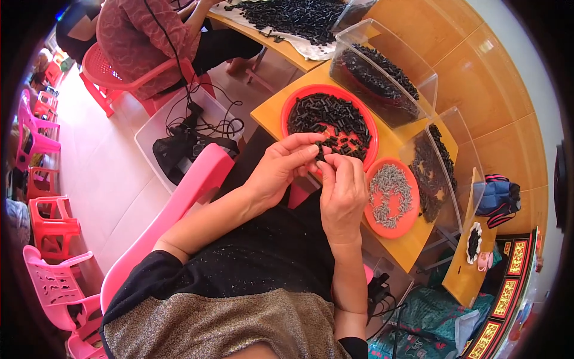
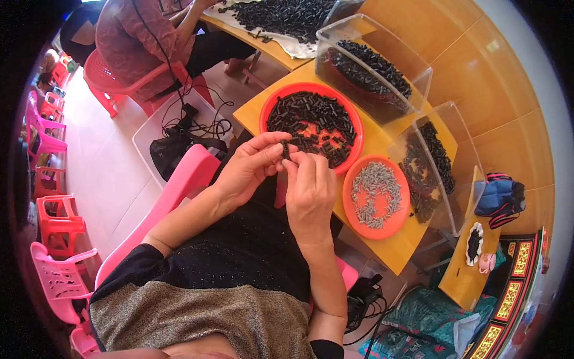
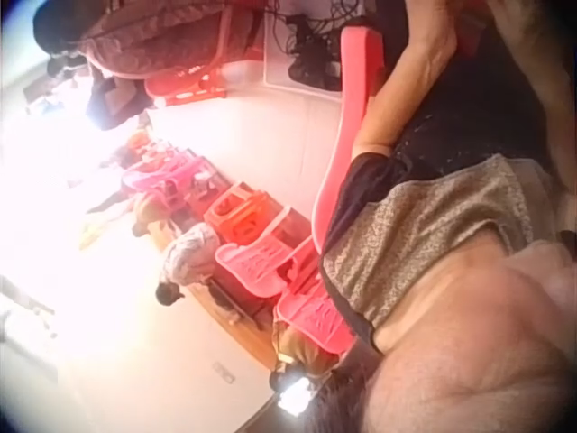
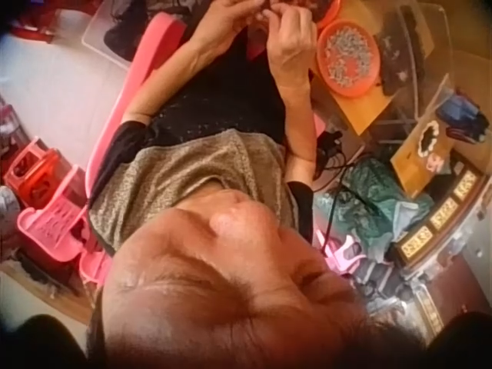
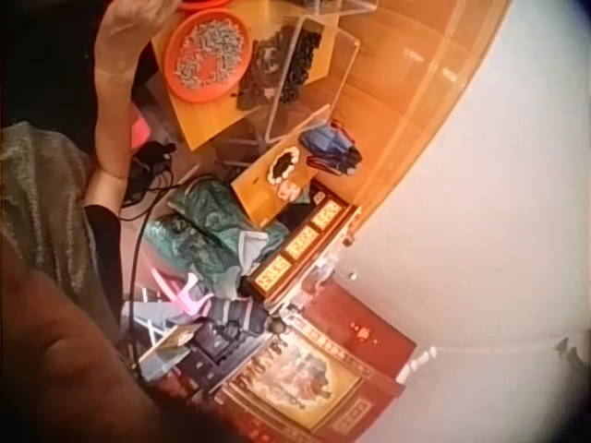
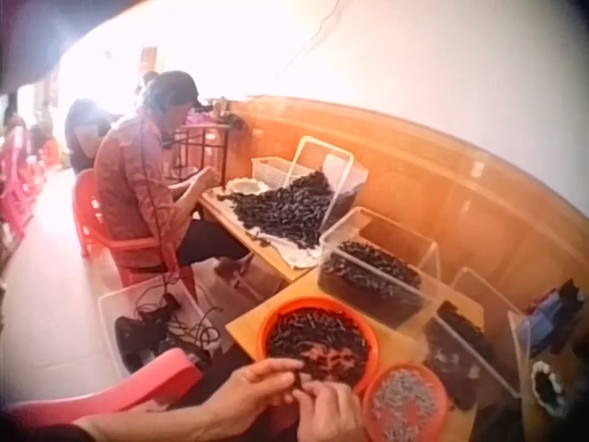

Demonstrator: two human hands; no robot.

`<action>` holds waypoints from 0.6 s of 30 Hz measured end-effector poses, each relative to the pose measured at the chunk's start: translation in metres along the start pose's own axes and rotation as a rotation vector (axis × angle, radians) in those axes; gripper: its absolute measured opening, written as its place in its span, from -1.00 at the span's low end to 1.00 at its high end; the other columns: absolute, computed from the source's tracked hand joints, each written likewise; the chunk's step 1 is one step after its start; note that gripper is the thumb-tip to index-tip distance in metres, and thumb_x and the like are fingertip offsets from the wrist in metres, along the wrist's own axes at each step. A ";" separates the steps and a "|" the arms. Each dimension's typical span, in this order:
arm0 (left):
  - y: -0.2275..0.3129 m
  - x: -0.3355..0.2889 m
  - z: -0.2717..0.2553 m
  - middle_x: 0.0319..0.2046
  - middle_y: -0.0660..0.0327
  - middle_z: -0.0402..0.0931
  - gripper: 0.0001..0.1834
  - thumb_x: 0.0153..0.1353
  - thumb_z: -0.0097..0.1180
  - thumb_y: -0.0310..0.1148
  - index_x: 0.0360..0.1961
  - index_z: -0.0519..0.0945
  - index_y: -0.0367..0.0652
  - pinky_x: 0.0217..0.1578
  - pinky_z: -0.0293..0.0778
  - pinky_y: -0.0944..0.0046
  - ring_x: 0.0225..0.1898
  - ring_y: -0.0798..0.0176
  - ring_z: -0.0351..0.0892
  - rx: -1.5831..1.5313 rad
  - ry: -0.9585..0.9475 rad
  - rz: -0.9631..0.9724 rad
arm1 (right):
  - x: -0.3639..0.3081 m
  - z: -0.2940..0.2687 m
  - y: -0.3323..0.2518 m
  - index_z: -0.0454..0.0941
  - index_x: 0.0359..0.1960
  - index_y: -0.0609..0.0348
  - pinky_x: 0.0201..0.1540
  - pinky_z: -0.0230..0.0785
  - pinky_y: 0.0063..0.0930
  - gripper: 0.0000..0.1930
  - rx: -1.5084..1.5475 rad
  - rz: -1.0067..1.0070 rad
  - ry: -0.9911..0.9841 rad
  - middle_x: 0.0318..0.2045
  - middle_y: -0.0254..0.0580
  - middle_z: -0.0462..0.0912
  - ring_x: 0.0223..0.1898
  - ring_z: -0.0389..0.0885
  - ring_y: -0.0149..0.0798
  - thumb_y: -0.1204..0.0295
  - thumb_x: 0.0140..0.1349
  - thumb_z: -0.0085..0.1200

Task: The person takes black plastic pieces and pins from containers on the table and assembles them together by hand.

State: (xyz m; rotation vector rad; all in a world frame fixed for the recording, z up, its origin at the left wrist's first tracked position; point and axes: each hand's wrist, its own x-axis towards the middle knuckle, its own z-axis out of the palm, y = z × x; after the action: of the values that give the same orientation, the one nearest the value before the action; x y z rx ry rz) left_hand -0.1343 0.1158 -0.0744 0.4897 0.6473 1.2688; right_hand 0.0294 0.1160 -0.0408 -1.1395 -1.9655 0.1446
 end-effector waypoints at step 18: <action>-0.009 -0.004 0.003 0.00 0.26 0.76 -0.69 0.56 0.22 -0.40 0.26 0.67 -0.14 -0.02 0.60 0.43 -0.17 0.53 0.66 -0.103 -0.057 -0.024 | -0.010 -0.004 0.001 0.76 -0.20 0.31 -0.22 0.69 -0.42 -0.84 0.256 0.089 0.134 -0.23 -0.08 0.84 -0.30 0.83 -0.25 0.64 0.21 0.49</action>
State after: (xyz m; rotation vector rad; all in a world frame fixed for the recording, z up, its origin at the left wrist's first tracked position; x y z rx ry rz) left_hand -0.1268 0.1100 -0.0773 0.4308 0.5356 1.2543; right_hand 0.0353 0.1079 -0.0454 -1.0403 -1.7232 0.3483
